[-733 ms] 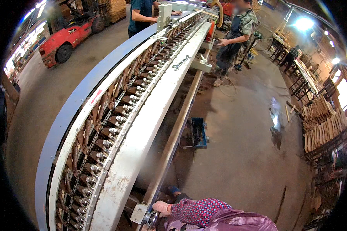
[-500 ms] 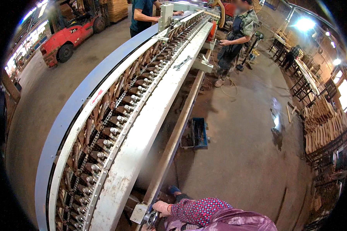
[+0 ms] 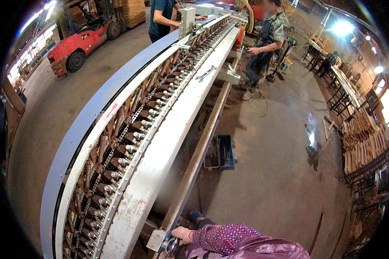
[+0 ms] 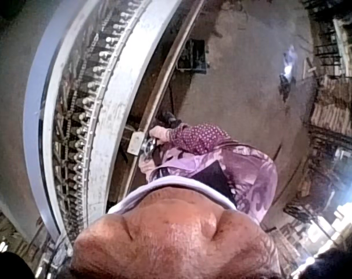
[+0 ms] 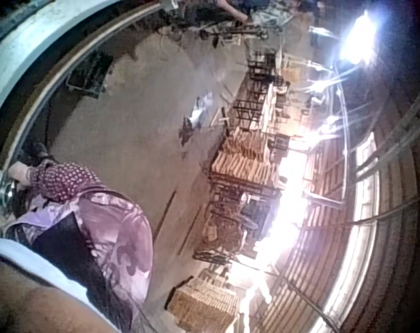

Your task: The person uses a wrench to tighten bolts on a large, curved industrial machine. They repeatedly move along the machine's length, adjusting various fasteners and components. The person also handles a wooden plank, positioning it against the machine's frame.

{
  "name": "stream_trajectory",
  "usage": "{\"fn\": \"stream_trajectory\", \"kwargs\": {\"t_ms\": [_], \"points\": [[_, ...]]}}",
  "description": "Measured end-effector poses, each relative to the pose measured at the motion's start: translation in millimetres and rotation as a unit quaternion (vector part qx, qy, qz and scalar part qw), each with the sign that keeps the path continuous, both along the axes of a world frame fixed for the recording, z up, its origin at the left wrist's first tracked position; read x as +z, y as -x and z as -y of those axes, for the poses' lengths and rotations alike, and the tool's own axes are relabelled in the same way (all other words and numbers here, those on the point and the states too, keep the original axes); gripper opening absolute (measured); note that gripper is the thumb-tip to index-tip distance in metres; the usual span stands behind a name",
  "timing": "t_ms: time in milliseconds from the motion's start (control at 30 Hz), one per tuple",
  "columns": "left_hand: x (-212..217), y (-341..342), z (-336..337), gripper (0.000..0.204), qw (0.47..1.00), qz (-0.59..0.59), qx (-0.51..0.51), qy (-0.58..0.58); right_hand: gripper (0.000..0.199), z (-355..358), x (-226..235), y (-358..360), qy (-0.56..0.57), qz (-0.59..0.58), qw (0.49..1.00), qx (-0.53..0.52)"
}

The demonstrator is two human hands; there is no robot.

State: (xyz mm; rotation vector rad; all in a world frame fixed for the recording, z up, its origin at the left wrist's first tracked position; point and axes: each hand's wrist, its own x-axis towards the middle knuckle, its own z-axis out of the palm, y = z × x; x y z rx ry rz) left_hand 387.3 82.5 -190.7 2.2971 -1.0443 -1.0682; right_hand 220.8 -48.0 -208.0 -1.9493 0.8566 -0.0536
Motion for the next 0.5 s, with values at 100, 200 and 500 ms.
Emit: {"fn": "stream_trajectory", "kwargs": {"t_ms": [100,200,500], "points": [[-1.0,-0.9,-2.9,0.038,1.0,0.001,0.004,0.003,0.055,-2.0,-4.5,0.6,-0.022,0.013,1.0,-0.014],[-4.0,-1.9,-4.9,0.037,1.0,-0.002,0.002,0.006,0.053,-2.4,-4.6,-1.0,-0.04,-0.003,0.999,-0.013],[-24.8,-16.6,-29.4,0.036,0.999,-0.02,0.012,0.026,0.055,2.8,11.7,-1.1,-0.051,-0.002,0.999,-0.014]]}}
